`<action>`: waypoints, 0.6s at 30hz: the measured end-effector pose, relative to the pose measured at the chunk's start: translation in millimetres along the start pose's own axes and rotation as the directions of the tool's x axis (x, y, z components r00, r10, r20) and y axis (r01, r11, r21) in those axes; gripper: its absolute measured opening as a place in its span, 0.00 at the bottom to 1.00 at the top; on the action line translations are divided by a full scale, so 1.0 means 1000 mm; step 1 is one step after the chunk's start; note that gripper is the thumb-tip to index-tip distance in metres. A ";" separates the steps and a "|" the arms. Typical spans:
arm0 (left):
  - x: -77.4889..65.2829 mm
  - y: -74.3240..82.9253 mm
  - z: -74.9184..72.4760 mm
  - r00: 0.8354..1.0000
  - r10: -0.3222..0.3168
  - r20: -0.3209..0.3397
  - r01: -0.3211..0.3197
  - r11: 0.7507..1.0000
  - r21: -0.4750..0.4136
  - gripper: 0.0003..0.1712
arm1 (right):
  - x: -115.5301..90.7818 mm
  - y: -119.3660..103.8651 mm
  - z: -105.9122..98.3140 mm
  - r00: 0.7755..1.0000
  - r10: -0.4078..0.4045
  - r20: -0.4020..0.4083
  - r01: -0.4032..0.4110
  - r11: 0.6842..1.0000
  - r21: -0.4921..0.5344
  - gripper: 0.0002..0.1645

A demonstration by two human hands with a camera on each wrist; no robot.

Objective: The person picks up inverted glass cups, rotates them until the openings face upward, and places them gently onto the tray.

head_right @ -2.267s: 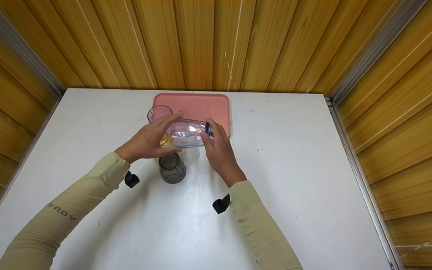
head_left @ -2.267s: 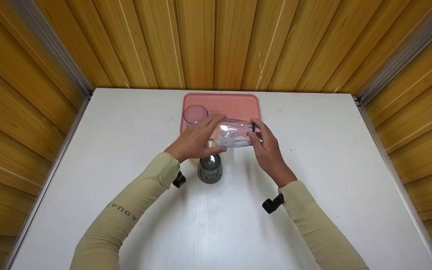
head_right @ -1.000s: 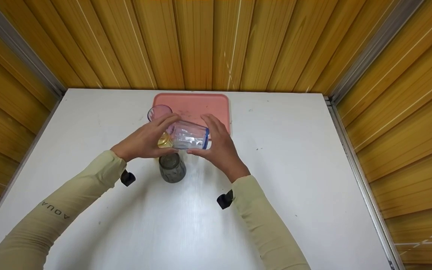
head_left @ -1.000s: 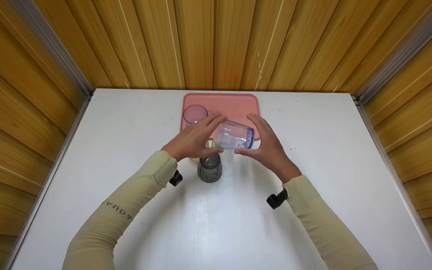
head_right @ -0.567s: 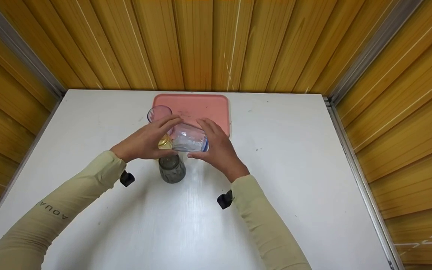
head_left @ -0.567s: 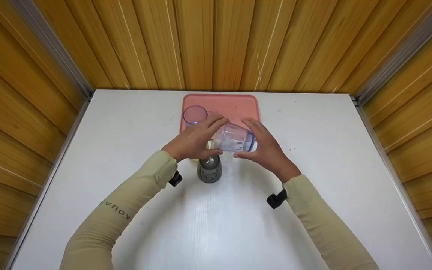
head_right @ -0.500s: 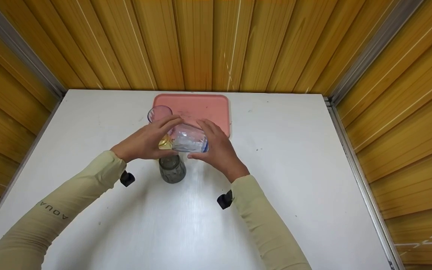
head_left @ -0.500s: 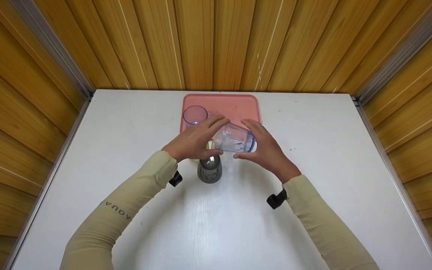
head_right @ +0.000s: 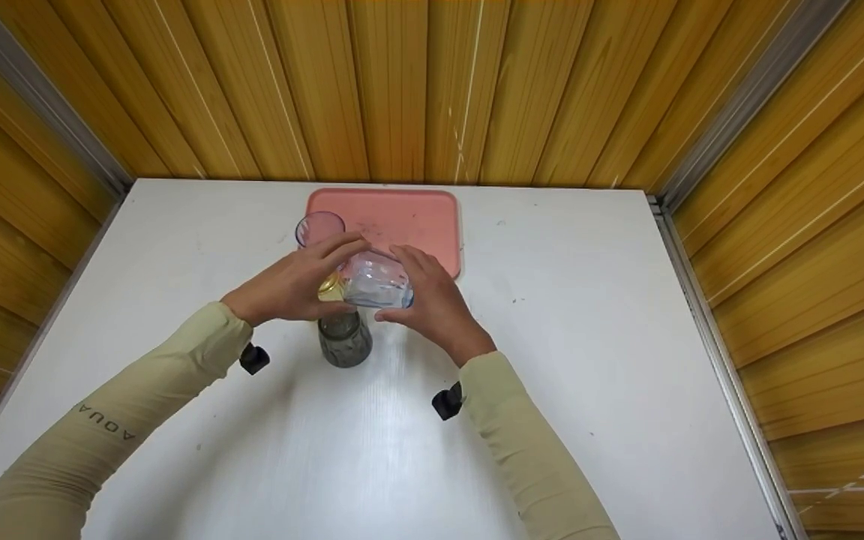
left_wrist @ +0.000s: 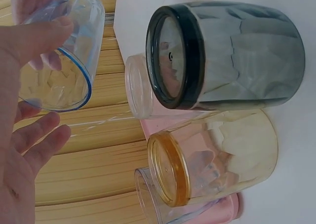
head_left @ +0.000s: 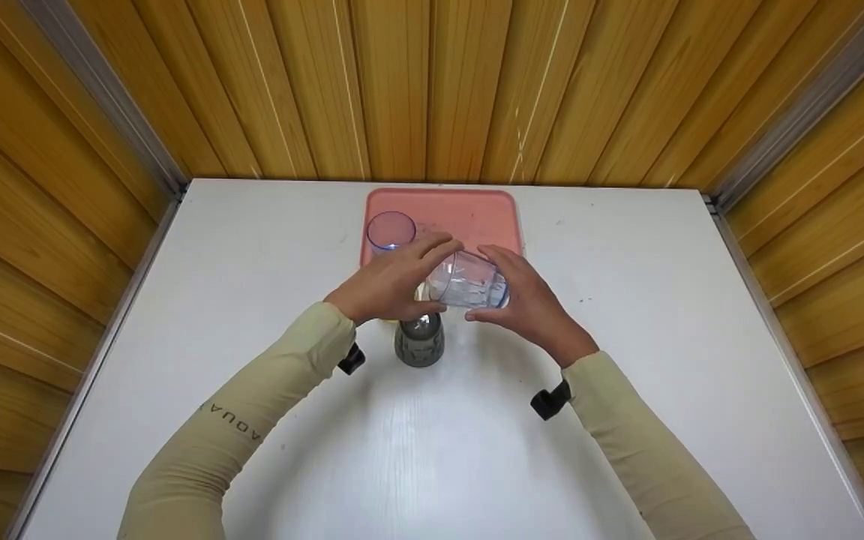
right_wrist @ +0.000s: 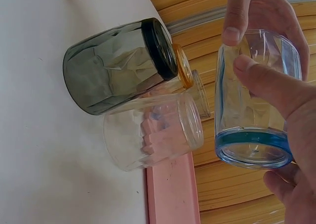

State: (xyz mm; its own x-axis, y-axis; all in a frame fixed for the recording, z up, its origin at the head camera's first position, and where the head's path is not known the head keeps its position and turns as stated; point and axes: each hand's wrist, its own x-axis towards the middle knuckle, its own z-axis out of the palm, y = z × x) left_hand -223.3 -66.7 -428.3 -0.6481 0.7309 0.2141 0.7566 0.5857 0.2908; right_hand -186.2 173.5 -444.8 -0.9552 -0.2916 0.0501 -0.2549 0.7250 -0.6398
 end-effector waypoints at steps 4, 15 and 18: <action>0.000 0.000 0.000 1.000 0.009 0.007 -0.009 1.000 -0.023 0.52 | 0.001 -0.001 0.002 0.999 0.029 0.034 -0.030 1.000 0.010 0.59; 0.000 -0.001 0.001 1.000 0.002 0.018 -0.001 0.999 -0.038 0.53 | 0.002 0.002 0.007 1.000 0.020 0.023 -0.020 0.999 0.027 0.55; -0.001 -0.001 0.000 1.000 0.004 0.021 -0.003 0.999 -0.040 0.54 | 0.002 0.003 0.008 1.000 -0.003 0.004 0.002 1.000 0.029 0.54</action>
State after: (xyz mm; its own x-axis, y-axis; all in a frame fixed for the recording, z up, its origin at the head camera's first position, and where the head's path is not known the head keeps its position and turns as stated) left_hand -223.7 -68.3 -428.7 -0.6433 0.7402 0.1955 0.7544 0.5693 0.3268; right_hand -187.5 170.8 -452.6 -0.9540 -0.2958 0.0488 -0.2527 0.7056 -0.6620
